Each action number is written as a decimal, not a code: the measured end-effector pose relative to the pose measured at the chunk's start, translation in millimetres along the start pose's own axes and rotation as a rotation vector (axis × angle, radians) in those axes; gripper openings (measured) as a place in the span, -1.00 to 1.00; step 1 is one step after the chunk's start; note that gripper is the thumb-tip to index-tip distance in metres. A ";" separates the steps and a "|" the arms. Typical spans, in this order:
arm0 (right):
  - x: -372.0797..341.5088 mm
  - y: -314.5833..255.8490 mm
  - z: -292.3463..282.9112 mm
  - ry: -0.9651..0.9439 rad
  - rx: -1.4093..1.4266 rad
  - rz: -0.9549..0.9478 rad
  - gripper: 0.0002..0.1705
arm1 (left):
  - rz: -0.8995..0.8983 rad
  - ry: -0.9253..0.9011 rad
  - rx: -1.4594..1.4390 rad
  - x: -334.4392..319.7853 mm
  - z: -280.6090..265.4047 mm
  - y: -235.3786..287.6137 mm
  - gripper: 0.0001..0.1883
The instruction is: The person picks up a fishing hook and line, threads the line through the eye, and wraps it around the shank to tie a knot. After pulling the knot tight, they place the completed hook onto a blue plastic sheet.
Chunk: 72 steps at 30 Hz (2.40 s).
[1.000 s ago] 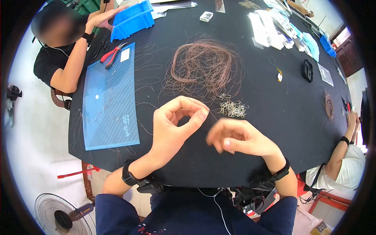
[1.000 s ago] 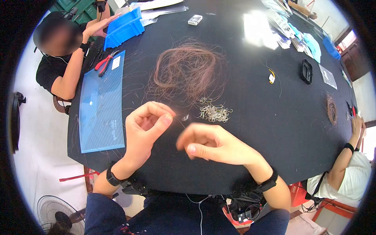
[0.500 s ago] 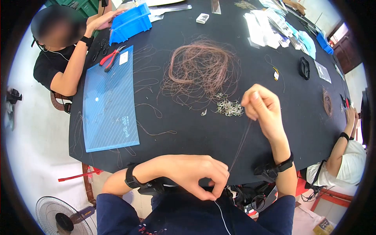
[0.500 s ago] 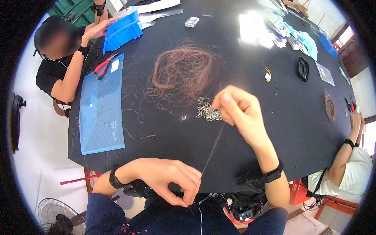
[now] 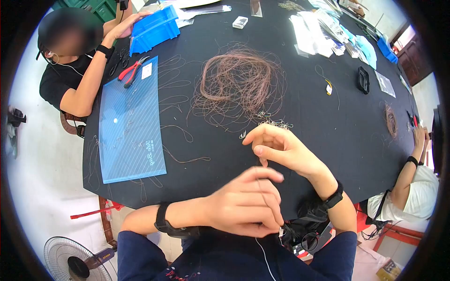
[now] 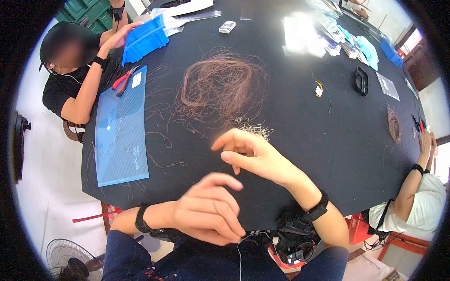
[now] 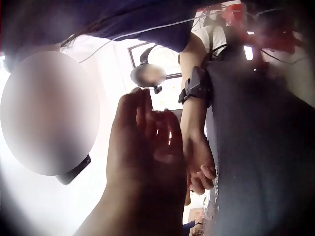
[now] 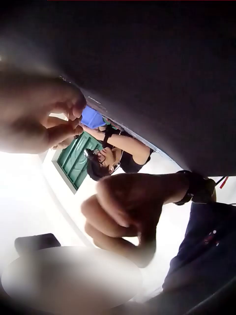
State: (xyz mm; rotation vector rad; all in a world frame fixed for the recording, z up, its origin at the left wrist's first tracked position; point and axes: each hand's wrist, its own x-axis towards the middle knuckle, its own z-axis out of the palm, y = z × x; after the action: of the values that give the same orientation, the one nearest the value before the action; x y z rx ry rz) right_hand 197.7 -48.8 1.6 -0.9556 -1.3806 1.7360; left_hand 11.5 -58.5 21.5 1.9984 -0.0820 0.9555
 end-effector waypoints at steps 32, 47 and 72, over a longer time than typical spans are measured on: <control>-15.6 -14.0 4.5 0.137 -0.157 -0.339 -0.83 | -0.115 0.295 0.728 0.9 -36.5 -7.8 -0.81; -13.4 -16.2 10.4 0.239 -0.554 -0.417 -0.80 | -0.116 0.316 0.653 1.1 -36.7 -23.8 -0.80; -18.0 -21.2 -57.1 0.914 -0.754 -0.538 -0.89 | -0.291 0.844 0.350 -3.3 -83.7 -37.6 -0.97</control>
State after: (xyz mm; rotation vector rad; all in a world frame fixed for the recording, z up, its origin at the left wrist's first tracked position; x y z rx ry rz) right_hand 258.1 -34.8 15.6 -1.3528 -1.4274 0.2389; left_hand -25.5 25.5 18.7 1.6734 0.8635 1.6055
